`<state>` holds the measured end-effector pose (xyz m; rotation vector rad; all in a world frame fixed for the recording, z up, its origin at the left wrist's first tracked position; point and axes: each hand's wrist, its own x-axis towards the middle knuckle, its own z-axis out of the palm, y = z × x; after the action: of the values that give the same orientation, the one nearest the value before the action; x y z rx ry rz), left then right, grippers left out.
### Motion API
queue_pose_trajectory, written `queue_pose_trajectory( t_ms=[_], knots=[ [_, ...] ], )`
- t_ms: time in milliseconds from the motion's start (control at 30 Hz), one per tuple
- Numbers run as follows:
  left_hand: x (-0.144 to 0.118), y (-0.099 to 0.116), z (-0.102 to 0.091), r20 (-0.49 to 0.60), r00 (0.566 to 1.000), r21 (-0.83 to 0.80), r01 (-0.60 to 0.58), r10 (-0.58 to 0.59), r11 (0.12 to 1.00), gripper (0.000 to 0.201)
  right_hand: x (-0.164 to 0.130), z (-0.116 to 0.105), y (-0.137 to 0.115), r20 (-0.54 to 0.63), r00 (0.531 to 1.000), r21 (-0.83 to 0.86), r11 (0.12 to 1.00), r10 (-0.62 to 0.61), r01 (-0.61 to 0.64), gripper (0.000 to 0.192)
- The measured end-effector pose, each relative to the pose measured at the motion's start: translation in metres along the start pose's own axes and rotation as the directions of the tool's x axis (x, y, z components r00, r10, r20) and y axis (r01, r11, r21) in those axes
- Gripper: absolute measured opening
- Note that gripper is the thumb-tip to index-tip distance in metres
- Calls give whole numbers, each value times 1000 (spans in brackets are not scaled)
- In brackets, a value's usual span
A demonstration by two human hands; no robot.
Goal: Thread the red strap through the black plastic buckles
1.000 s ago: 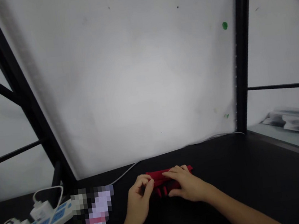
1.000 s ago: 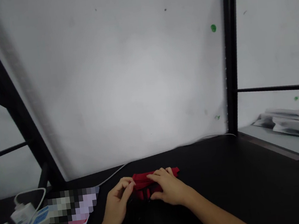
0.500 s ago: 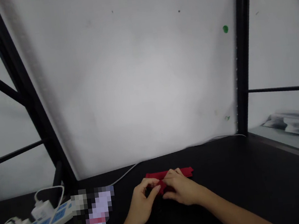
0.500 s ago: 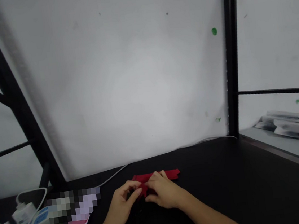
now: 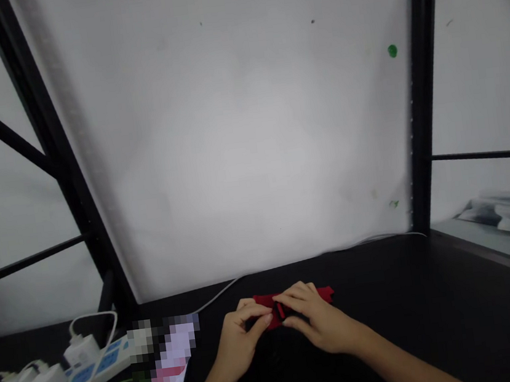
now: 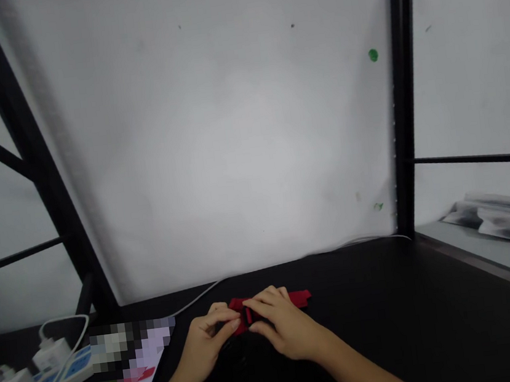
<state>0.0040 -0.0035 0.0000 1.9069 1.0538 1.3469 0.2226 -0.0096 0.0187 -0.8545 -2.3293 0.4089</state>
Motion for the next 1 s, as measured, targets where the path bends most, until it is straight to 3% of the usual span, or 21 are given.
queue_pose_trajectory(
  t_ms=[167,400,567,700,833,1000],
  knots=[
    [-1,-3,7,-91,995,-24,34,-36,999,19,-1,-5,2,21,999,-24,999,-28,29,41],
    [-5,4,12,-37,998,-124,43,-48,991,23,0,-2,-4,20,999,-18,999,-37,37,47],
    [-8,4,15,-32,997,62,-69,71,996,43,0,1,2,9,1000,20,1000,16,-16,45],
    [-6,0,16,-76,994,201,-65,82,977,32,0,6,7,-108,991,152,987,78,-61,59],
    [-7,1,15,-27,987,330,-140,157,934,29,4,14,4,-221,957,270,954,190,-127,18],
    [-7,1,16,44,965,470,-250,260,847,29,7,26,2,-191,948,284,939,256,-196,13]
  ],
)
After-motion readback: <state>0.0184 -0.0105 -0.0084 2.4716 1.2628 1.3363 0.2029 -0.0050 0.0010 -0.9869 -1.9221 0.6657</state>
